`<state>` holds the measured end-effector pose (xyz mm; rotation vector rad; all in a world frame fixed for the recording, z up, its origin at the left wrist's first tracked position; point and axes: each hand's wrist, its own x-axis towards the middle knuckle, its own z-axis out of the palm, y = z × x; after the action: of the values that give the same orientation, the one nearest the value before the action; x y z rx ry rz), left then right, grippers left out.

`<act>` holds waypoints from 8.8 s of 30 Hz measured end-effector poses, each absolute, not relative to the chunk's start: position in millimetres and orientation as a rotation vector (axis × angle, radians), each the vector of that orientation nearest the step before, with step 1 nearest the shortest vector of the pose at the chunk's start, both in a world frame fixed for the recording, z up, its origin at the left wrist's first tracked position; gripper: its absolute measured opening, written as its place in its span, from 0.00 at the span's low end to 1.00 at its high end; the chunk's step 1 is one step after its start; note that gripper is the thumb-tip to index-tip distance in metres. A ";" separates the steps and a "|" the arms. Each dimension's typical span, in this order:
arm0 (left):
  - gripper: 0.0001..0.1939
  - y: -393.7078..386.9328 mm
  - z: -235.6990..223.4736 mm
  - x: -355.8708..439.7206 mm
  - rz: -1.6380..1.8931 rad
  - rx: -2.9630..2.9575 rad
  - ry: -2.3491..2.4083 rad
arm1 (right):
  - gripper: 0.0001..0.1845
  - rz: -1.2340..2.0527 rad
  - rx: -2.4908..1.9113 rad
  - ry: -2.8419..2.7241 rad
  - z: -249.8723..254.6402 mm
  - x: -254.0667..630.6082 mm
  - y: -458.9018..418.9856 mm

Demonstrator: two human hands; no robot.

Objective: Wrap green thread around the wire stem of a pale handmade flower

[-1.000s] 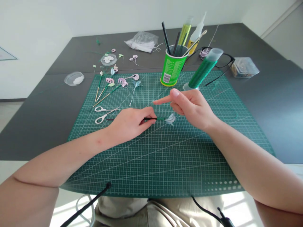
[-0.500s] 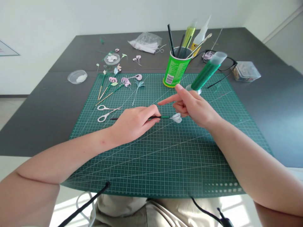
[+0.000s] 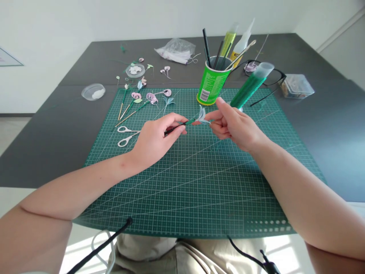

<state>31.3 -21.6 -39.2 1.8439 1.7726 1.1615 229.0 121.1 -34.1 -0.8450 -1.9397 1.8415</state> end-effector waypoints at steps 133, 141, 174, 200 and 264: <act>0.03 -27.7 -50.2 33.0 0.891 2.428 1.327 | 0.16 1.037 -0.735 -2.366 -29.5 226.2 105.6; 0.02 -27.0 -48.3 33.1 0.916 2.379 1.346 | 0.16 1.037 -0.742 -2.384 -28.6 226.5 105.1; 0.05 -29.3 -36.8 36.1 0.802 2.236 1.495 | 0.15 1.362 -0.745 -2.301 -27.1 225.4 109.8; 0.04 -24.8 -44.0 34.7 0.789 2.058 1.437 | 0.15 1.354 -0.586 -2.206 -23.5 228.9 104.3; 0.04 -26.3 -40.8 36.2 1.112 2.220 1.457 | 0.14 1.428 -0.751 -2.164 -26.6 226.4 109.9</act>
<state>36.2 -26.3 -40.8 2.2197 1.4566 1.1117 226.4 109.9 -26.6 -0.7514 -2.1644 1.4278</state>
